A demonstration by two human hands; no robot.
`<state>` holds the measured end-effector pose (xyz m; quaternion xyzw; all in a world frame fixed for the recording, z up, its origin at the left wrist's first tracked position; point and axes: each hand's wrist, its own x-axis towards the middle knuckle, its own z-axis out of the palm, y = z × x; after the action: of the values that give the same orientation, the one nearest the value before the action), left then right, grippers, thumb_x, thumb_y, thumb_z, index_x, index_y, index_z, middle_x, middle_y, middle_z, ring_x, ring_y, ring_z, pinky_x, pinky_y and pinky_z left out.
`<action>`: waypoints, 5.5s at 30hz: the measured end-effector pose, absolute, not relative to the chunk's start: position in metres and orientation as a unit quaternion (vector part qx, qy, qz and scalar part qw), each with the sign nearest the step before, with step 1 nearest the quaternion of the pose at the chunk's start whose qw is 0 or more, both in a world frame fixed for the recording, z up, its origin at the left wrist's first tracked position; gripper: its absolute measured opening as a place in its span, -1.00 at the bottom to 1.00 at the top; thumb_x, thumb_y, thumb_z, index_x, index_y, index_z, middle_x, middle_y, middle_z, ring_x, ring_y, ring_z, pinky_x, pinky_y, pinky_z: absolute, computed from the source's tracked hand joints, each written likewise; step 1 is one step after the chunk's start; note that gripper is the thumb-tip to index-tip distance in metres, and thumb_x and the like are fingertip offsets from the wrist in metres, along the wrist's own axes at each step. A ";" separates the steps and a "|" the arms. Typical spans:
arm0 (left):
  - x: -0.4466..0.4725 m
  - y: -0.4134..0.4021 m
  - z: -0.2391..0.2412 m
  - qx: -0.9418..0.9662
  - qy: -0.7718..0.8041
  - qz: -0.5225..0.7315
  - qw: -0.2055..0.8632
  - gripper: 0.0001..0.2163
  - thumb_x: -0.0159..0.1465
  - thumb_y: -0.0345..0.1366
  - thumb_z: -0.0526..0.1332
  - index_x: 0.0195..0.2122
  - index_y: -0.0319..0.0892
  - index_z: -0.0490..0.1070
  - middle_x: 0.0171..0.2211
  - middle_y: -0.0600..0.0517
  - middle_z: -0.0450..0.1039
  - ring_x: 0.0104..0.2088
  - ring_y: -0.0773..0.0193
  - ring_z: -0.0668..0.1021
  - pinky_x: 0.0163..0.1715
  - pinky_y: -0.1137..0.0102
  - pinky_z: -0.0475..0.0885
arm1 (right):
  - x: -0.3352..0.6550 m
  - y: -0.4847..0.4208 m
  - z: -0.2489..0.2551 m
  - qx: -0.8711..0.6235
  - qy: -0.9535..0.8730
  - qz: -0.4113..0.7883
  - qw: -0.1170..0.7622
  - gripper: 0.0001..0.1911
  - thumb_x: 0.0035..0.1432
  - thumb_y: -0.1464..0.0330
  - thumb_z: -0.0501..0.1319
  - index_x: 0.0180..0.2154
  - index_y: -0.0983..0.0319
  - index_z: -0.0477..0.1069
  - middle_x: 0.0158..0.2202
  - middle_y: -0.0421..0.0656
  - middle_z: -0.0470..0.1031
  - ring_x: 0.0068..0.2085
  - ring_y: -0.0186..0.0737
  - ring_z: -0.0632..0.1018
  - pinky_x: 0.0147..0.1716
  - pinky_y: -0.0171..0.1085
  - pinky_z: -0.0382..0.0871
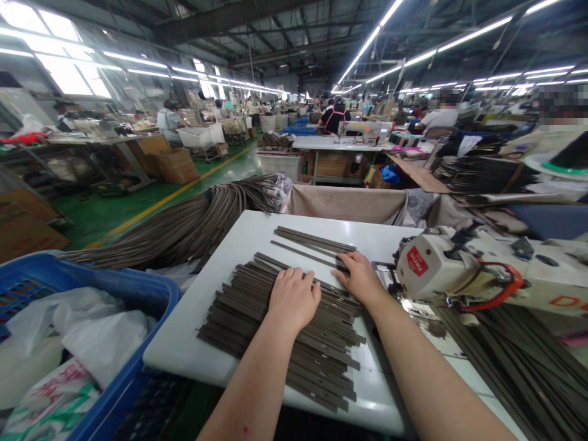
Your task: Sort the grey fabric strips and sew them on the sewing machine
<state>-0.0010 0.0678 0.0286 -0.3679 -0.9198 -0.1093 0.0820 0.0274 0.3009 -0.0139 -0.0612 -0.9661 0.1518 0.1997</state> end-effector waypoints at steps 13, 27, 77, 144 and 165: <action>-0.001 0.069 0.028 -0.364 -0.920 -0.111 0.092 -0.65 0.51 -0.15 0.04 0.06 -0.23 0.52 -0.03 -0.18 0.51 0.00 -0.03 0.50 0.10 0.07 0.35 | 0.023 0.300 -0.016 -0.013 -0.953 0.240 0.187 -0.72 0.23 0.44 0.32 -0.03 0.15 0.61 -0.17 -0.08 0.51 -0.10 -0.07 0.54 0.02 -0.11 0.45; -0.001 0.068 0.029 -0.359 -0.924 -0.102 0.078 -0.57 0.50 -0.16 0.05 0.33 -0.17 0.35 0.00 -0.17 0.48 0.03 -0.04 0.48 0.12 0.07 0.31 | 0.032 0.289 0.000 0.087 -0.935 0.329 0.097 -0.67 0.21 0.43 0.33 0.00 0.08 0.67 -0.23 -0.13 0.55 -0.14 -0.12 0.57 -0.02 -0.14 0.45; -0.001 0.068 0.031 -0.365 -0.923 -0.107 0.067 -0.61 0.51 -0.15 0.01 0.23 -0.06 0.48 -0.05 -0.13 0.48 0.00 -0.02 0.48 0.10 0.07 0.33 | 0.026 0.291 -0.003 -0.062 -0.968 0.164 0.180 -0.75 0.26 0.52 0.25 -0.08 0.19 0.61 -0.14 -0.05 0.56 -0.04 -0.07 0.53 0.07 -0.16 0.42; 0.001 0.072 0.025 -0.347 -0.921 -0.151 0.097 -0.58 0.50 -0.16 0.03 0.27 -0.22 0.41 0.05 -0.15 0.52 0.07 -0.05 0.49 0.21 0.01 0.34 | 0.020 0.294 -0.002 -0.120 -0.968 0.161 0.153 -0.53 0.19 0.54 0.11 -0.01 0.10 0.65 -0.14 -0.11 0.55 -0.04 -0.11 0.54 0.09 -0.20 0.38; -0.002 0.072 0.018 -0.350 -0.922 -0.140 0.089 -0.60 0.52 -0.16 0.02 0.25 -0.18 0.44 0.25 -0.09 0.47 0.18 -0.03 0.49 0.26 -0.01 0.33 | 0.023 0.272 0.006 -0.077 -0.977 0.162 0.118 -0.31 0.17 0.23 0.34 0.31 0.25 0.35 0.17 0.13 0.48 0.18 0.14 0.47 0.21 0.01 0.30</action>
<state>-0.0018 0.0723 0.0177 -0.3500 -0.9219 -0.1403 0.0893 0.0233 0.2719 0.0059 -0.0772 -0.9767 0.1622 0.1177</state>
